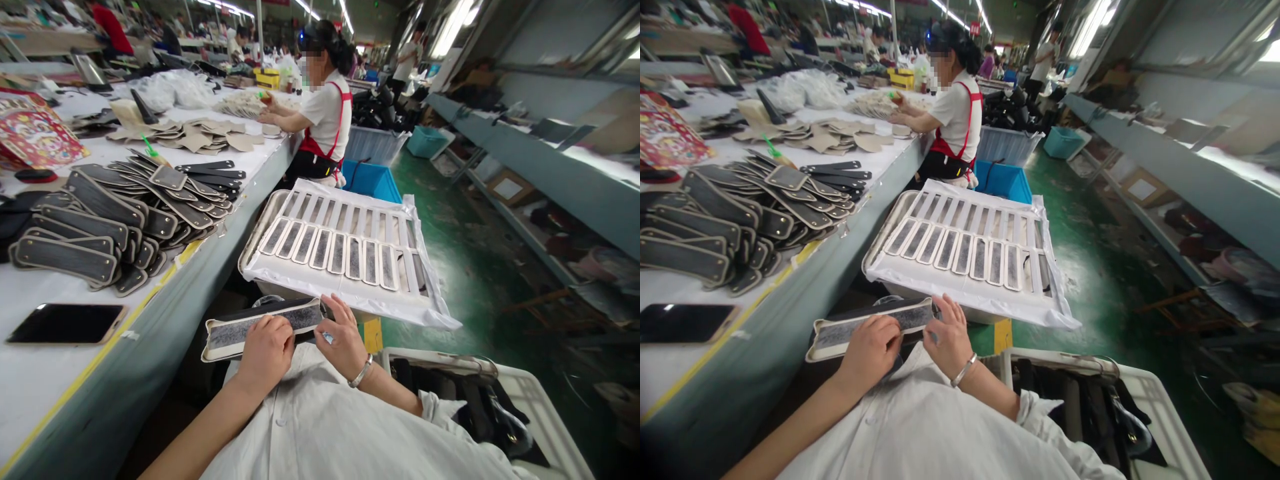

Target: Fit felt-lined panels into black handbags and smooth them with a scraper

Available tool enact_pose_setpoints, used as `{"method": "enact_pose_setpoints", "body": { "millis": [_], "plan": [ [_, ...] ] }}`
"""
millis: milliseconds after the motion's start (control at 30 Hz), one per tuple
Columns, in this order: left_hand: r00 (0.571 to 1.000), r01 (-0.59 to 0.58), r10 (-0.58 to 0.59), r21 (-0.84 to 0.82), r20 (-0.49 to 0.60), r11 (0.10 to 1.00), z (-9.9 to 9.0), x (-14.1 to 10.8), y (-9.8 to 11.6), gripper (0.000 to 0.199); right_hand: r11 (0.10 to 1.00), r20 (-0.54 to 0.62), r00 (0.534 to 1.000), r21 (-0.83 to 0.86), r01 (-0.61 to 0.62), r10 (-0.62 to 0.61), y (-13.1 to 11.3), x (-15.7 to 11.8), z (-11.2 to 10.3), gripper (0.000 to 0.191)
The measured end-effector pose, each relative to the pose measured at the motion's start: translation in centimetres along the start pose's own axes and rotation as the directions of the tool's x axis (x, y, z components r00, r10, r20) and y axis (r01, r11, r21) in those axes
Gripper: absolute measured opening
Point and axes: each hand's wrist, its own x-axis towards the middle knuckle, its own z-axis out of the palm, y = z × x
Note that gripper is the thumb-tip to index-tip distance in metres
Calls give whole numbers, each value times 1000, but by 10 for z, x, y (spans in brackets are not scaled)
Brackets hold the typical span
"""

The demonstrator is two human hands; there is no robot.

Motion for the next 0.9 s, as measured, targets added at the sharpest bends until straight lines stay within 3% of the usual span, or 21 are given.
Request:
{"method": "enact_pose_setpoints", "body": {
  "millis": [133, 233, 300, 367, 433, 500, 567, 633, 733, 900],
  "plan": [
    [998, 51, -54, 81, 43, 995, 0, 6, 3, 10, 994, 61, 993, -38, -98, 100, -3, 2, 4, 4],
    [994, 90, -97, 114, 60, 989, 0, 12, 4, 5, 979, 82, 977, -74, -192, 197, -6, 5, 8, 25],
    [990, 119, -126, 105, 69, 987, -1, 14, 5, 10, 977, 63, 980, -112, -179, 187, -8, 4, 10, 32],
    [984, 144, -152, 89, 91, 986, -3, 16, 6, 18, 982, 24, 997, -174, -72, 78, -9, 0, 12, 27],
    [979, 151, -161, 80, 126, 985, -4, 17, 7, 18, 963, 0, 994, -248, 106, -109, -9, -9, 17, 26],
    [977, 151, -161, 80, 140, 985, -5, 18, 8, 17, 902, 11, 950, -309, 300, -312, -8, -19, 25, 30],
    [980, 157, -165, 74, 114, 985, -5, 17, 6, 17, 827, 27, 896, -373, 421, -444, -7, -29, 34, 35],
    [986, 154, -156, 46, 56, 987, -7, 13, 2, 20, 767, 32, 865, -447, 461, -501, -7, -35, 42, 41],
    [995, 97, -96, 16, -13, 995, -12, -4, -11, 17, 729, 46, 860, -509, 458, -508, -8, -39, 47, 45],
    [999, -16, 20, -100, 32, 995, -16, -32, -38, 5, 725, 38, 858, -517, 455, -512, -14, -39, 49, 48]
  ]
}}
